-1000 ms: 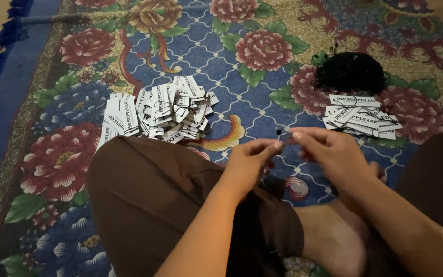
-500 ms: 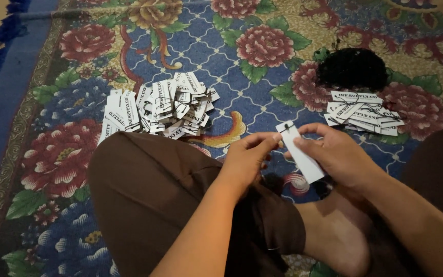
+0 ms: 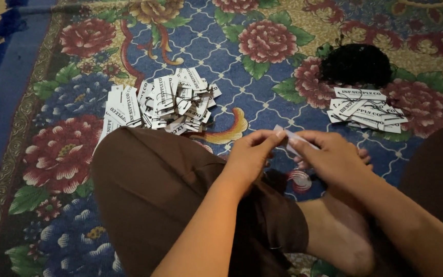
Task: The person is sitting on a rug and manually folding small garment labels one by one, moving them from a pile to a stack.
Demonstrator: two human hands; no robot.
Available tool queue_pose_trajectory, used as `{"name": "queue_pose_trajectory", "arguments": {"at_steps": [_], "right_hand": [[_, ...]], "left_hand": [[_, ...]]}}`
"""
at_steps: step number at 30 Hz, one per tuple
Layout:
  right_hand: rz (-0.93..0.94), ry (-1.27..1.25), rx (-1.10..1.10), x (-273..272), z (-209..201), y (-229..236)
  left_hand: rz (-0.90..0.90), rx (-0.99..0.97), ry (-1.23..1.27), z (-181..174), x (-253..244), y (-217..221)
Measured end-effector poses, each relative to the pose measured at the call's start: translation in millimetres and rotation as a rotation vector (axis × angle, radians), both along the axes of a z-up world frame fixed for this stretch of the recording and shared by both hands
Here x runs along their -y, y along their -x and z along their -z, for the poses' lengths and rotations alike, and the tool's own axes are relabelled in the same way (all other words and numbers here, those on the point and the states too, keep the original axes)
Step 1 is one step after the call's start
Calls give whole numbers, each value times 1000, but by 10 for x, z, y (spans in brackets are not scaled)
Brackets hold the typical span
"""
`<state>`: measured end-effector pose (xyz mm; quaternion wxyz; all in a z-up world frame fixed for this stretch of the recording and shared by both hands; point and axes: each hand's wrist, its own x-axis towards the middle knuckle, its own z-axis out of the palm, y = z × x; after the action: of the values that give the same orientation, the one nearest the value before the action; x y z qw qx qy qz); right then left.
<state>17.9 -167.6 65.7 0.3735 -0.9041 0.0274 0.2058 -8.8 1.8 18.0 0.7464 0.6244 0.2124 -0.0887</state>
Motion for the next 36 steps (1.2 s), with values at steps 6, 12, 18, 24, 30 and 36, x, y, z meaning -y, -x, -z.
{"name": "queue_pose_trajectory", "arguments": {"at_steps": [6, 12, 18, 24, 30, 36], "right_hand": [[255, -405, -4, -117, -101, 49], [400, -643, -81, -39, -112, -13], [359, -762, -313, 115, -169, -72], [135, -627, -455, 239, -338, -135], [-210, 104, -389, 161, -649, -193], [-496, 349, -183, 161, -319, -254]], "left_hand": [[18, -28, 9, 87, -8, -62], [17, -18, 32, -94, -20, 9], [139, -138, 131, -321, -108, 58], [308, -127, 206, -215, -117, 13], [451, -228, -48, -442, -85, -38], [329, 37, -173, -51, 15, -9]]}}
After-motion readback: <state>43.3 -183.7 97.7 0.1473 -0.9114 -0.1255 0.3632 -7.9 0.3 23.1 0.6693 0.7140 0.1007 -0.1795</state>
